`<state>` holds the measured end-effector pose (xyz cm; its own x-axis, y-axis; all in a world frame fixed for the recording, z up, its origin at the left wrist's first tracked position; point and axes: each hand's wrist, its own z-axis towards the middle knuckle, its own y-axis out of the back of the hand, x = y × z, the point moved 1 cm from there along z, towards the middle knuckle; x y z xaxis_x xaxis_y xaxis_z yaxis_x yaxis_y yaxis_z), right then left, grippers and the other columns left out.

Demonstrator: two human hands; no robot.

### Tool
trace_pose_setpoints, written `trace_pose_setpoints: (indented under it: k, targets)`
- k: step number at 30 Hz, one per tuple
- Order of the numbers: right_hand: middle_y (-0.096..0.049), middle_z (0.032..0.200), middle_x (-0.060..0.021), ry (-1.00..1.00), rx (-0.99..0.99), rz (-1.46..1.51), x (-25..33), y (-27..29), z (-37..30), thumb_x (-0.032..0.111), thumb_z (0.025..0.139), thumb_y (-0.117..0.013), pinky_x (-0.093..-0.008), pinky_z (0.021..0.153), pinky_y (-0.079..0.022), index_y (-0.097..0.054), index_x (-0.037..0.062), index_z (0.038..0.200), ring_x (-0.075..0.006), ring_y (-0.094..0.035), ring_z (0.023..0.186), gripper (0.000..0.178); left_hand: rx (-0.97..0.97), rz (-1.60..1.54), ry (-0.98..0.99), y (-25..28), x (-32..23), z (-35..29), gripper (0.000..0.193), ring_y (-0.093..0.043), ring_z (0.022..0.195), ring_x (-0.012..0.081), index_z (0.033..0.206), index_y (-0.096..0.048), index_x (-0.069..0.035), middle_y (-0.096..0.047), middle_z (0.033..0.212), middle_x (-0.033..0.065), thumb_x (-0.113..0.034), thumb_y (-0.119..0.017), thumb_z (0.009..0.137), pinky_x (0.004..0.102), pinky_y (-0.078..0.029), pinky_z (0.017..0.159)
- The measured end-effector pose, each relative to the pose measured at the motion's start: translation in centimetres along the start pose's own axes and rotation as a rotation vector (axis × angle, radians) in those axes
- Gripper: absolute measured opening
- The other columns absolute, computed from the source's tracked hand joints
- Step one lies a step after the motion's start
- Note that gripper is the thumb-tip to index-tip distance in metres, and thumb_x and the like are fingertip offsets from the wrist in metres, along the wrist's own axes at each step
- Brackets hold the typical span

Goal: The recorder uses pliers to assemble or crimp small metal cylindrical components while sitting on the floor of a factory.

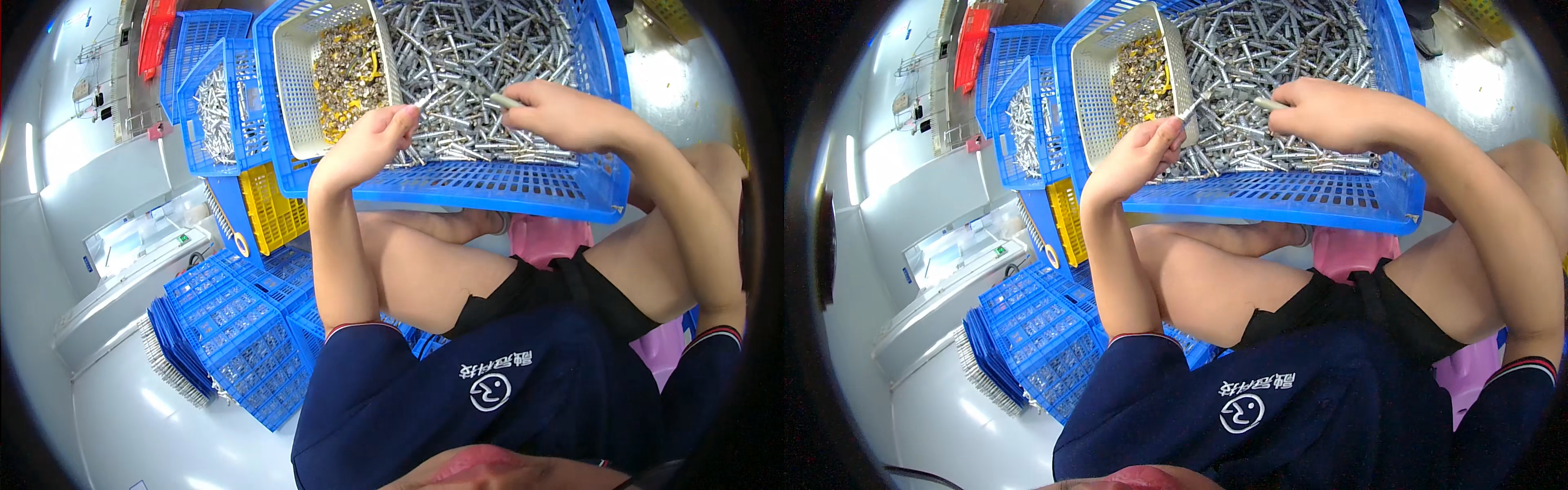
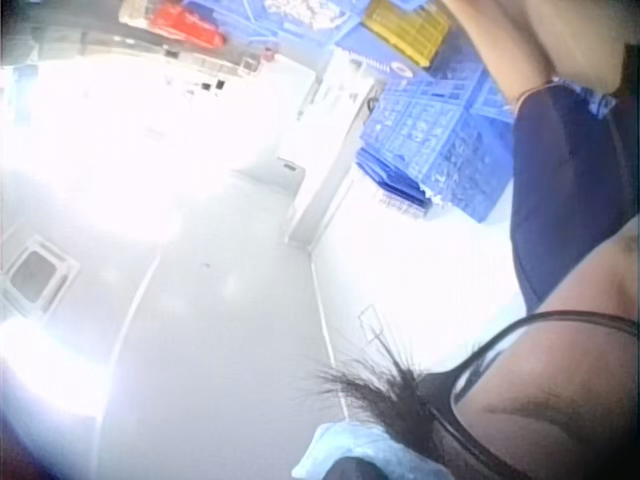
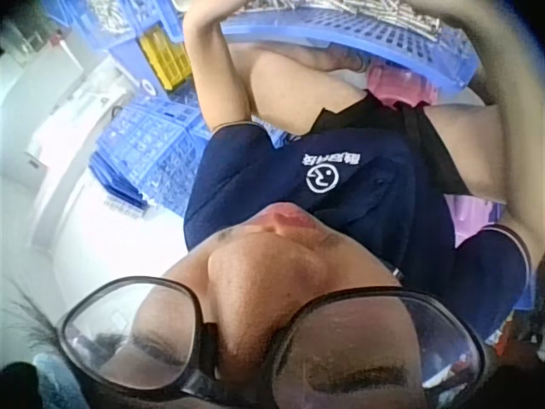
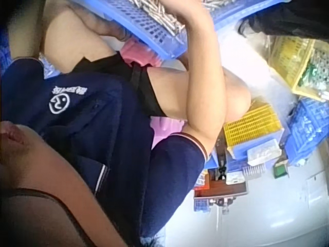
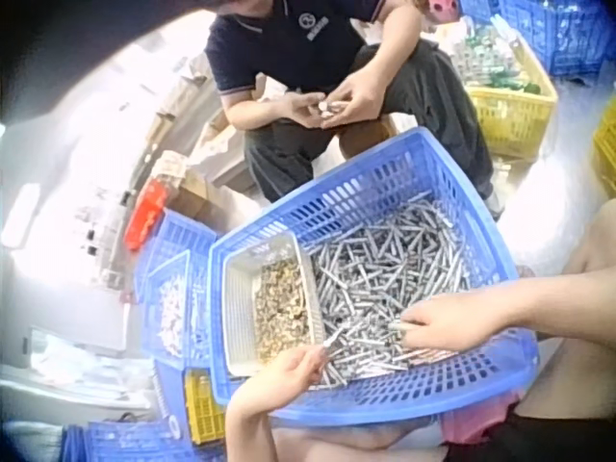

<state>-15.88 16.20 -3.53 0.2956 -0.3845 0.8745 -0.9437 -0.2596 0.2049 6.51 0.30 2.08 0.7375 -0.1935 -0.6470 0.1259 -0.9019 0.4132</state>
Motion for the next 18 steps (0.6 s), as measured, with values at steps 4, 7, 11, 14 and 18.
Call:
trace_pose_setpoints:
  k: [4,7,11,14,18]
  targets:
    - [-0.052,0.075,-0.0084,-0.129,-0.014,0.053,1.1,0.0,0.2,0.028,0.09,-0.051,-0.0365,0.065,-0.042,-0.056,-0.0008,0.094,-0.018,-0.047,0.069,0.03,-0.024,-0.193,0.032,-0.1,0.0,0.4,0.043,-0.037,0.06,0.0073,0.073,-0.051,-0.006,-0.044,0.066,-0.0042,-0.036,-0.045,0.104,0.0258,-0.034,0.053]
    - [-0.048,0.072,-0.0051,-0.128,-0.002,0.085,0.4,-0.5,0.9,0.028,0.091,-0.049,-0.0355,0.061,-0.04,-0.054,0.0014,0.093,-0.0151,-0.044,0.067,0.027,-0.029,-0.303,0.004,-0.9,-0.6,0.4,0.042,-0.033,0.056,0.0045,0.077,-0.05,-0.009,-0.041,0.064,-0.0058,-0.04,-0.044,0.104,0.023,-0.029,0.049]
    - [-0.047,0.073,-0.0033,-0.145,0.039,0.126,1.9,0.0,0.6,0.027,0.092,-0.048,-0.0346,0.06,-0.04,-0.052,0.0027,0.094,-0.0131,-0.042,0.067,0.024,-0.055,-0.411,-0.033,-1.8,-0.5,0.4,0.04,-0.03,0.053,0.0029,0.079,-0.047,-0.011,-0.037,0.064,-0.007,-0.041,-0.042,0.105,0.0208,-0.024,0.045]
    - [-0.049,0.074,-0.0047,-0.095,0.008,0.08,1.2,-0.3,0.7,0.025,0.092,-0.047,-0.0363,0.063,-0.041,-0.051,0.0014,0.095,-0.0148,-0.045,0.069,0.025,-0.047,-0.465,-0.075,-2.7,-0.8,-0.2,0.038,-0.028,0.051,0.0021,0.079,-0.045,-0.012,-0.035,0.064,-0.0077,-0.039,-0.042,0.105,0.0201,-0.022,0.044]
    - [-0.054,0.077,-0.0104,-0.045,0.037,0.035,0.8,-0.8,0.7,0.023,0.091,-0.046,-0.0391,0.068,-0.044,-0.052,-0.0007,0.096,-0.0189,-0.051,0.073,0.025,-0.04,-0.514,-0.057,-3.0,0.0,0.0,0.037,-0.027,0.05,0.0013,0.082,-0.045,-0.012,-0.034,0.064,-0.0079,-0.04,-0.041,0.106,0.0201,-0.021,0.042]
